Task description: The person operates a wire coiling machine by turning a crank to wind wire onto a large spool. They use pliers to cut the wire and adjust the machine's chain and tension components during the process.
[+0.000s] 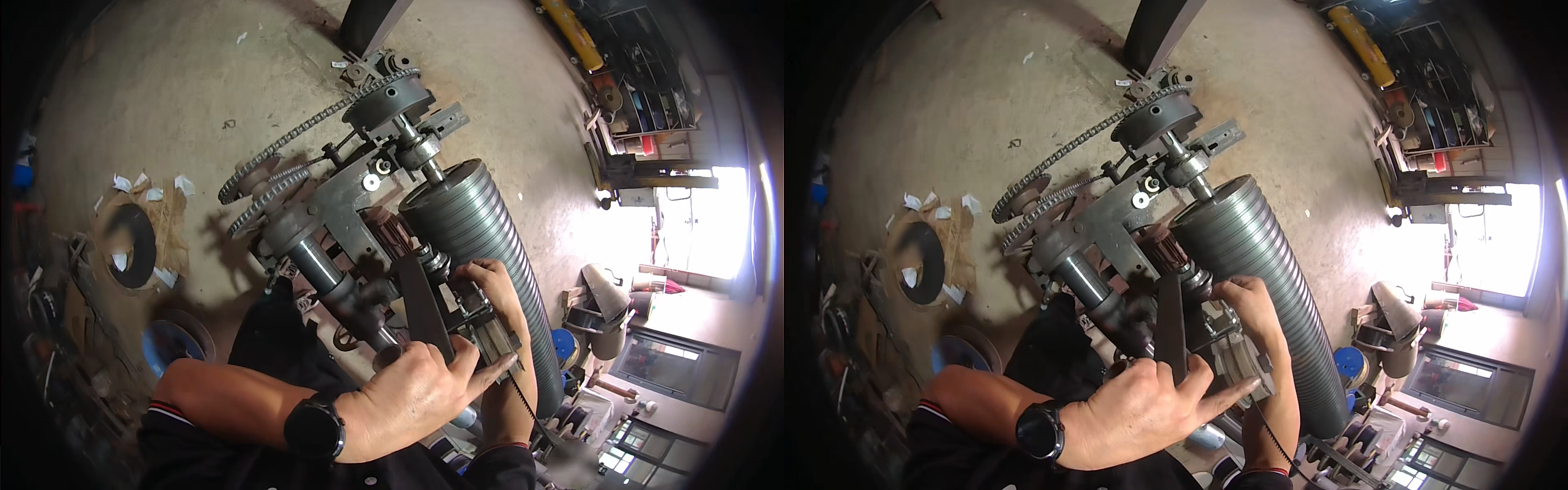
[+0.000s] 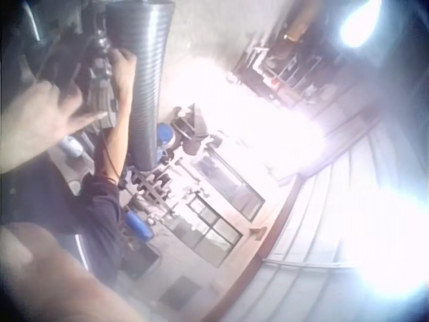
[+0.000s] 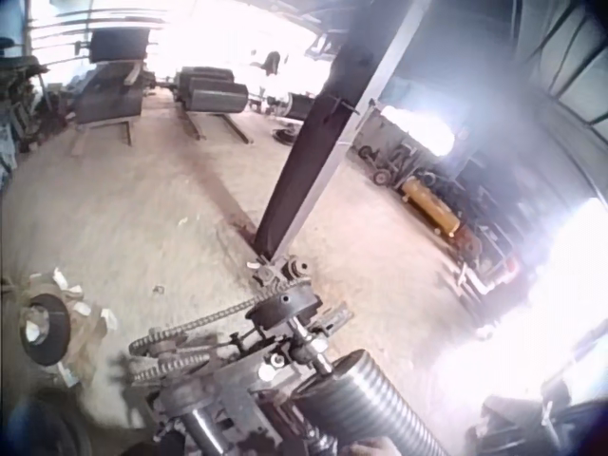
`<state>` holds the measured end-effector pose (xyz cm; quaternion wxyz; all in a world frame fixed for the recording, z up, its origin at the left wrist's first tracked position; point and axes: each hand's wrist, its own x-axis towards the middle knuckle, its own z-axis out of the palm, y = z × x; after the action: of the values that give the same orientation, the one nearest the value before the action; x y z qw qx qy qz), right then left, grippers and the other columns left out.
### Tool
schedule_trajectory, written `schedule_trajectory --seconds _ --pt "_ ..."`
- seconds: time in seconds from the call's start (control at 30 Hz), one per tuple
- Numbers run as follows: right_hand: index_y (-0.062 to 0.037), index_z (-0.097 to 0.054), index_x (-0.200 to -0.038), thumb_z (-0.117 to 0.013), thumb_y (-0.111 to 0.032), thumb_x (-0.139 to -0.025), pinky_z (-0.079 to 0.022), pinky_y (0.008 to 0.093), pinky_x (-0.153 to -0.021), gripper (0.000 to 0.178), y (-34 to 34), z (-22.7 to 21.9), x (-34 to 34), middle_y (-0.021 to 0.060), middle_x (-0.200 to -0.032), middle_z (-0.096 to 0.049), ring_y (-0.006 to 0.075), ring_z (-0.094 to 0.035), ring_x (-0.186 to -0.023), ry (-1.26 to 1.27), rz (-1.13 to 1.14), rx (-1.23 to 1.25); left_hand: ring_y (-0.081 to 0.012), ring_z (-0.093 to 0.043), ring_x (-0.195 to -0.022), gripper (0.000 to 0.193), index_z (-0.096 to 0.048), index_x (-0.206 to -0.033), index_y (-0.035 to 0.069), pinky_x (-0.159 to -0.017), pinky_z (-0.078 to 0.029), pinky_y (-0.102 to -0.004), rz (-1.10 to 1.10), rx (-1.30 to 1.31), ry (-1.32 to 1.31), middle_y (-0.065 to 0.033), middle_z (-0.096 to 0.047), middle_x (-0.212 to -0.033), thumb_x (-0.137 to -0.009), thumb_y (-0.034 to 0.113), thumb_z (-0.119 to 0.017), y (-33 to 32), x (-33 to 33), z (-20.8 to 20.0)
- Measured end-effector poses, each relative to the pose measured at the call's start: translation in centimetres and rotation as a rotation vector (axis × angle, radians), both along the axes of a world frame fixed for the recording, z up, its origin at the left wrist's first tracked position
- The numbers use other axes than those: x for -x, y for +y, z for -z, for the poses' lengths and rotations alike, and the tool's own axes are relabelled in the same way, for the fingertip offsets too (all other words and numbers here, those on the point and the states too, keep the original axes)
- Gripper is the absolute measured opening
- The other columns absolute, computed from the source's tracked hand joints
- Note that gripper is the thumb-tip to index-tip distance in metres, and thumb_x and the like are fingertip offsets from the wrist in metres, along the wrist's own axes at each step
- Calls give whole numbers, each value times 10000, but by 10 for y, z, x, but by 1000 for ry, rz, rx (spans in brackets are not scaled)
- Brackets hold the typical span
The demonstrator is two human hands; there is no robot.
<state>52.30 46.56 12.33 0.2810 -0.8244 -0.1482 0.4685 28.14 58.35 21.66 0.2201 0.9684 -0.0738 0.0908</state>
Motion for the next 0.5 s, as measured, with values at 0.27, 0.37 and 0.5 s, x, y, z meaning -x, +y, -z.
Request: schedule_trajectory --seconds 0.27,0.37,0.5 --pt "48 -731 -840 -601 -143 -882 -482 302 -625 235 -1 13 -6 43 -713 -664 116 -587 -659 -58 -11 13 -92 -534 -495 699 -384 -1582 85 -470 -454 -223 69 18 40 -130 -632 -1008 -924 165 -605 5 -1 -1" --pt "46 -736 -840 -594 -141 -883 -477 303 -617 239 1 16 -8 45 -701 -661 123 -585 -647 -33 -2 45 -98 -535 -490 710 -362 -1591 82 -462 -456 -229 56 30 18 -134 -633 -1016 -928 170 -600 4 -1 3" --pt "43 -741 -834 -584 -140 -889 -469 291 -598 247 -3 22 -11 44 -686 -657 123 -577 -618 -35 5 23 -133 -614 -568 690 -336 -1584 18 -488 -472 -257 66 35 53 -175 -625 -1054 -974 253 -558 1 -1 2"
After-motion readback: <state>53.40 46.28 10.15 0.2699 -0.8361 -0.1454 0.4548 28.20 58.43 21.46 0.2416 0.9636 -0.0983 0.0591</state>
